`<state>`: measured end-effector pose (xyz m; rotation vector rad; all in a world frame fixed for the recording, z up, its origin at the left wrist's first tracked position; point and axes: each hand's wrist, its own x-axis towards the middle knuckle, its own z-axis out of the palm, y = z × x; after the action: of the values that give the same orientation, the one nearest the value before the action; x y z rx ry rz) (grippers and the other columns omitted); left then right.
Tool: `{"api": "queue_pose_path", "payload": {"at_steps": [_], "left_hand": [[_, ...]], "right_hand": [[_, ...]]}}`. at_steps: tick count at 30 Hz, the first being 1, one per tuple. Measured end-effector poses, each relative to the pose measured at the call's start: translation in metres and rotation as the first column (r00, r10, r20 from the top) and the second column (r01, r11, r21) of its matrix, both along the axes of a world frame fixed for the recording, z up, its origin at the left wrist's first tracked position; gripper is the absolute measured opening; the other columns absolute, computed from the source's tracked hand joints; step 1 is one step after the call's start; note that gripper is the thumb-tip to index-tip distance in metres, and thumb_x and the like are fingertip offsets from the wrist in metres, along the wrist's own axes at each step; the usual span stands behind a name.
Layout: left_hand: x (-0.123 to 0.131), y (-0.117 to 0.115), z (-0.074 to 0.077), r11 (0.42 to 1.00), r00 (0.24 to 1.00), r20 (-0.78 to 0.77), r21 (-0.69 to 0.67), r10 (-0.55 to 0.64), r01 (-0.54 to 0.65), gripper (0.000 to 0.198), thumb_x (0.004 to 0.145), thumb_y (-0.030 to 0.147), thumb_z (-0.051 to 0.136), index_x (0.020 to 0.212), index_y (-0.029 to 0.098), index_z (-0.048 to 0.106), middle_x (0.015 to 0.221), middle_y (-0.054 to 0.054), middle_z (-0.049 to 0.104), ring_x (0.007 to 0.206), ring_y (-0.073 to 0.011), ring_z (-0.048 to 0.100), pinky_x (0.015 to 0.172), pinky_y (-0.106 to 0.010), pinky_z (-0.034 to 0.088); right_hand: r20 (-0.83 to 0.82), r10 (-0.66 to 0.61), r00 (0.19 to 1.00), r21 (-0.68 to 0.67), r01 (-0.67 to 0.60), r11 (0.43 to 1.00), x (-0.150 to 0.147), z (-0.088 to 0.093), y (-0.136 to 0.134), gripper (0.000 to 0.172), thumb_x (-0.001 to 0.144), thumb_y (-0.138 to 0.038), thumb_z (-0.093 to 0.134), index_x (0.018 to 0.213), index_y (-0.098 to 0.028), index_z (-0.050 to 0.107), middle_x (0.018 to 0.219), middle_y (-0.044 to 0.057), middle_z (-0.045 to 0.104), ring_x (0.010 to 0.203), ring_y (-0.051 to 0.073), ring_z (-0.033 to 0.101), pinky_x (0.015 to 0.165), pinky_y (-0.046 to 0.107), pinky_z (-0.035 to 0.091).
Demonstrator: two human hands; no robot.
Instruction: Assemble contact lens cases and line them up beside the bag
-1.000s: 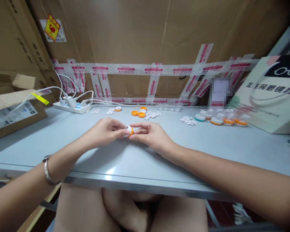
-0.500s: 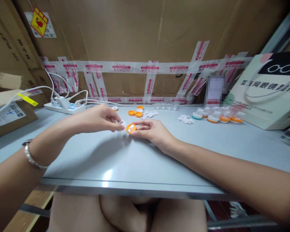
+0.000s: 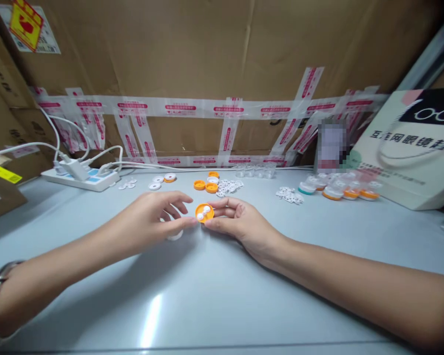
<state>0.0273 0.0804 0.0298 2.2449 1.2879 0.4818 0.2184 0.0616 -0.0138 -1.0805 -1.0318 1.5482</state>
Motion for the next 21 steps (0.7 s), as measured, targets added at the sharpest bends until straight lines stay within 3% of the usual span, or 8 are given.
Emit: {"api": "queue_pose_path", "payload": {"at_steps": [2, 5, 7, 10, 12, 15, 18, 21], "left_hand": [[0.009, 0.007, -0.005, 0.989, 0.984, 0.179, -0.149, 0.015, 0.012, 0.039, 0.077, 0.050, 0.059, 0.098, 0.017, 0.064, 0.084, -0.006, 0.072, 0.073, -0.0205, 0.067, 0.062, -0.029, 0.053], [0.017, 0.016, -0.011, 0.983, 0.945, 0.325, -0.183, 0.034, 0.028, 0.026, 0.076, 0.040, 0.061, 0.087, 0.017, 0.065, 0.083, -0.006, 0.074, 0.076, -0.0195, 0.069, 0.066, -0.027, 0.054], [0.018, 0.020, -0.014, 0.995, 0.946, 0.323, -0.094, -0.005, 0.037, 0.022, 0.078, 0.037, 0.061, 0.085, 0.018, 0.066, 0.083, -0.004, 0.074, 0.076, -0.0178, 0.069, 0.068, -0.026, 0.055], [0.018, 0.018, -0.017, 0.987, 0.968, 0.234, 0.151, -0.095, 0.060, 0.018, 0.082, 0.033, 0.057, 0.087, 0.020, 0.068, 0.080, -0.001, 0.075, 0.068, -0.0142, 0.068, 0.066, -0.023, 0.055], [0.018, 0.015, -0.018, 0.938, 0.978, 0.154, 0.338, -0.140, 0.081, 0.014, 0.085, 0.029, 0.055, 0.087, 0.021, 0.066, 0.079, 0.000, 0.074, 0.064, -0.0125, 0.067, 0.065, -0.021, 0.054], [0.017, 0.011, -0.019, 0.811, 0.975, 0.000, 0.555, -0.223, 0.185, 0.016, 0.089, 0.021, 0.049, 0.086, 0.022, 0.065, 0.083, 0.001, 0.073, 0.070, -0.0112, 0.068, 0.067, -0.019, 0.053], [0.017, 0.009, -0.021, 0.707, 0.954, -0.115, 0.648, -0.277, 0.284, 0.021, 0.091, 0.017, 0.045, 0.086, 0.020, 0.065, 0.088, -0.001, 0.072, 0.074, -0.0099, 0.068, 0.069, -0.017, 0.051], [0.019, 0.008, -0.022, 0.689, 0.956, -0.151, 0.666, -0.252, 0.286, 0.019, 0.091, 0.017, 0.047, 0.084, 0.018, 0.065, 0.086, -0.001, 0.072, 0.072, -0.0098, 0.067, 0.067, -0.018, 0.050]], "right_hand": [[-0.039, -0.014, 0.999, -0.012, 0.013, 1.000, -0.001, 0.001, 0.002, 0.050, 0.042, -0.021, 0.089, 0.085, -0.016, 0.062, 0.076, -0.002, 0.070, 0.068, 0.009, 0.064, 0.079, 0.027, 0.050], [-0.072, 0.016, 0.997, -0.035, -0.019, 0.999, 0.002, 0.003, 0.005, 0.050, 0.044, -0.023, 0.089, 0.086, -0.017, 0.062, 0.078, -0.002, 0.071, 0.069, 0.008, 0.066, 0.077, 0.024, 0.050], [-0.105, 0.038, 0.994, -0.050, -0.043, 0.998, 0.005, 0.004, 0.007, 0.044, 0.050, -0.025, 0.087, 0.085, -0.017, 0.062, 0.081, -0.001, 0.072, 0.072, 0.008, 0.067, 0.076, 0.023, 0.052], [-0.141, 0.007, 0.990, -0.084, -0.019, 0.996, 0.007, 0.004, 0.010, 0.033, 0.058, -0.029, 0.084, 0.077, -0.016, 0.060, 0.076, -0.001, 0.072, 0.071, 0.009, 0.069, 0.071, 0.021, 0.054], [-0.131, -0.034, 0.991, -0.089, 0.022, 0.996, 0.007, 0.003, 0.010, 0.032, 0.057, -0.029, 0.084, 0.072, -0.016, 0.058, 0.073, -0.002, 0.071, 0.068, 0.008, 0.068, 0.066, 0.019, 0.055], [-0.103, -0.061, 0.993, -0.055, 0.056, 0.997, 0.005, 0.002, 0.007, 0.032, 0.052, -0.026, 0.086, 0.066, -0.016, 0.059, 0.073, -0.002, 0.071, 0.065, 0.006, 0.067, 0.064, 0.017, 0.055], [-0.071, -0.078, 0.994, -0.009, 0.077, 0.997, 0.003, 0.001, 0.004, 0.025, 0.057, -0.022, 0.083, 0.063, -0.016, 0.059, 0.073, -0.003, 0.070, 0.064, 0.006, 0.065, 0.065, 0.017, 0.056], [-0.044, -0.093, 0.995, 0.018, 0.094, 0.995, 0.003, 0.002, 0.003, 0.019, 0.065, -0.018, 0.077, 0.062, -0.016, 0.059, 0.072, -0.002, 0.069, 0.063, 0.005, 0.065, 0.064, 0.017, 0.056]]}}
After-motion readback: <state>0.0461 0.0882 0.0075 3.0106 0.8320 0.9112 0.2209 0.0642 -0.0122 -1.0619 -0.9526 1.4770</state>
